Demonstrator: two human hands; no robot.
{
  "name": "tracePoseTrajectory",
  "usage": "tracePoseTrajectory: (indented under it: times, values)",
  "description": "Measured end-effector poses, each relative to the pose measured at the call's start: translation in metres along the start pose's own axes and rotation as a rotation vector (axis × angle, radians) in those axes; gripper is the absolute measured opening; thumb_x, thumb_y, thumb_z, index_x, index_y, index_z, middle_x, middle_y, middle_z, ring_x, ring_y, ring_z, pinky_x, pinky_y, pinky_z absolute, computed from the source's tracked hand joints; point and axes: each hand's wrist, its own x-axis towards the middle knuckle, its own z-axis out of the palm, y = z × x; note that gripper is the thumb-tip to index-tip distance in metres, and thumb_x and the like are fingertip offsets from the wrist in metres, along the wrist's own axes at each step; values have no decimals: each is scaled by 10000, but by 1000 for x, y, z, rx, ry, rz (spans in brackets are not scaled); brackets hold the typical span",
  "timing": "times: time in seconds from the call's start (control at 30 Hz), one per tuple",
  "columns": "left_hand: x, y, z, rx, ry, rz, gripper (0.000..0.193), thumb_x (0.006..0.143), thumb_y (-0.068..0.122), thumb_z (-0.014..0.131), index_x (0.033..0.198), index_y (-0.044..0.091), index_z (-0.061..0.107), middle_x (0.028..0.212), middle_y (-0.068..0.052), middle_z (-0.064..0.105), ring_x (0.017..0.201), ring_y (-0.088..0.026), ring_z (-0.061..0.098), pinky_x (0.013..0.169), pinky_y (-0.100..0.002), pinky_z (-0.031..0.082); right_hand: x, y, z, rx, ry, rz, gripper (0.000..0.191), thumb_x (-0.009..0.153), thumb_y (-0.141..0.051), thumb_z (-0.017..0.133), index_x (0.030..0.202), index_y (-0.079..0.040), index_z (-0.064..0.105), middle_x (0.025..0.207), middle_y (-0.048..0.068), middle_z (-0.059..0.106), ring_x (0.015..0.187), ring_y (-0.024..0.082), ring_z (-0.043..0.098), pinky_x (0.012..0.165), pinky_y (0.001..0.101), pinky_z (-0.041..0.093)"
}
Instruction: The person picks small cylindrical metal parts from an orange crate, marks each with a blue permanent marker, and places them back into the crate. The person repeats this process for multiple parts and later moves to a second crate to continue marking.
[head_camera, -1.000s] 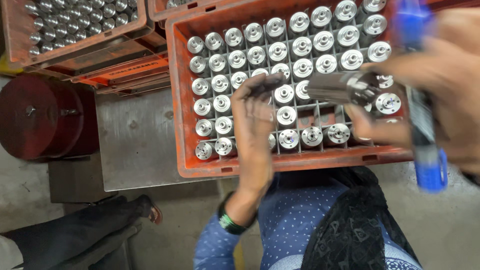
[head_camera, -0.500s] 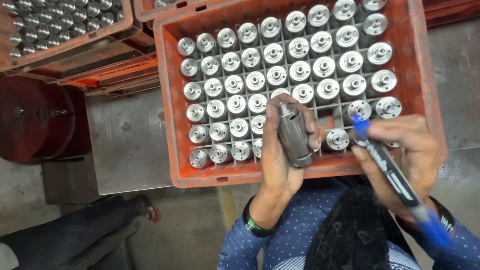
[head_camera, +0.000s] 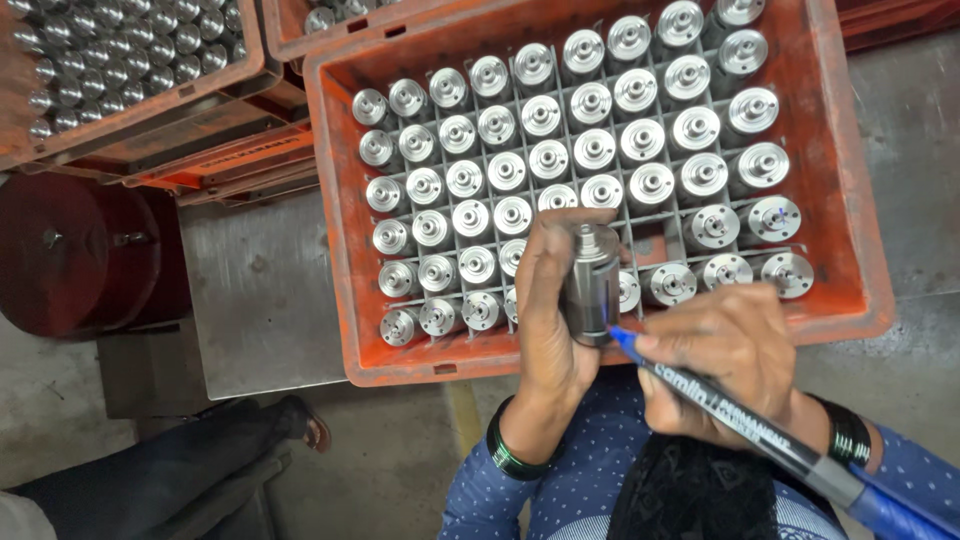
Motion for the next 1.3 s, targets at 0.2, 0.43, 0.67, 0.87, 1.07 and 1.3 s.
tracePoseTrajectory:
  times: [0.2, 0.43, 0.67, 0.87, 1.07, 1.3]
  values:
    - [1, -5, -3, -53, -60, -29, 488, 1143, 471, 470, 1166, -7, 567, 993, -123, 646, 953, -199, 670, 865, -313, 576, 5, 0, -7, -67, 17, 12, 225, 918, -261, 689, 1039, -99, 590, 805, 13, 693, 713, 167, 638, 739, 355, 423]
    - [-2, -4, -5, 35, -59, -1, 378, 1147, 387, 485, 1172, 17, 556, 969, -145, 655, 869, -175, 651, 766, -285, 541, -2, 5, -7, 151, -48, 16, 297, 903, -323, 723, 1086, -104, 638, 822, -16, 708, 693, 92, 672, 706, 246, 471]
    - [1, -1, 4, -113, -90, 37, 350, 1138, 379, 519, 1138, 29, 533, 1039, -168, 660, 975, -218, 669, 875, -320, 585, -23, 13, -10, 1, -24, 0, 230, 902, -250, 761, 1004, -90, 632, 846, 41, 752, 725, 166, 662, 732, 374, 468]
    - [-9, 27, 14, 862, -202, 476, 336, 1005, 125, 707, 1227, 54, 464, 1303, -169, 617, 1182, -227, 653, 998, -348, 574, -12, 42, -49, 116, 8, 208, 400, 887, -330, 768, 1169, -93, 612, 934, 65, 727, 804, 157, 624, 710, 300, 500]
    - [-5, 43, 8, 1458, -571, 497, 395, 956, 5, 664, 1332, 47, 550, 1316, -133, 621, 1250, -360, 638, 1080, -476, 523, 32, 61, -73, -424, -410, 71, 355, 868, -358, 769, 1119, -128, 667, 944, 52, 710, 906, 236, 644, 853, 413, 462]
    - [-8, 33, 14, 1287, -250, 558, 260, 1073, 50, 583, 1327, 83, 536, 1445, -118, 599, 1382, -280, 573, 1265, -476, 364, 48, 74, -52, -713, -722, -66, 512, 826, -541, 705, 1117, -119, 688, 739, 16, 629, 853, 214, 627, 856, 388, 429]
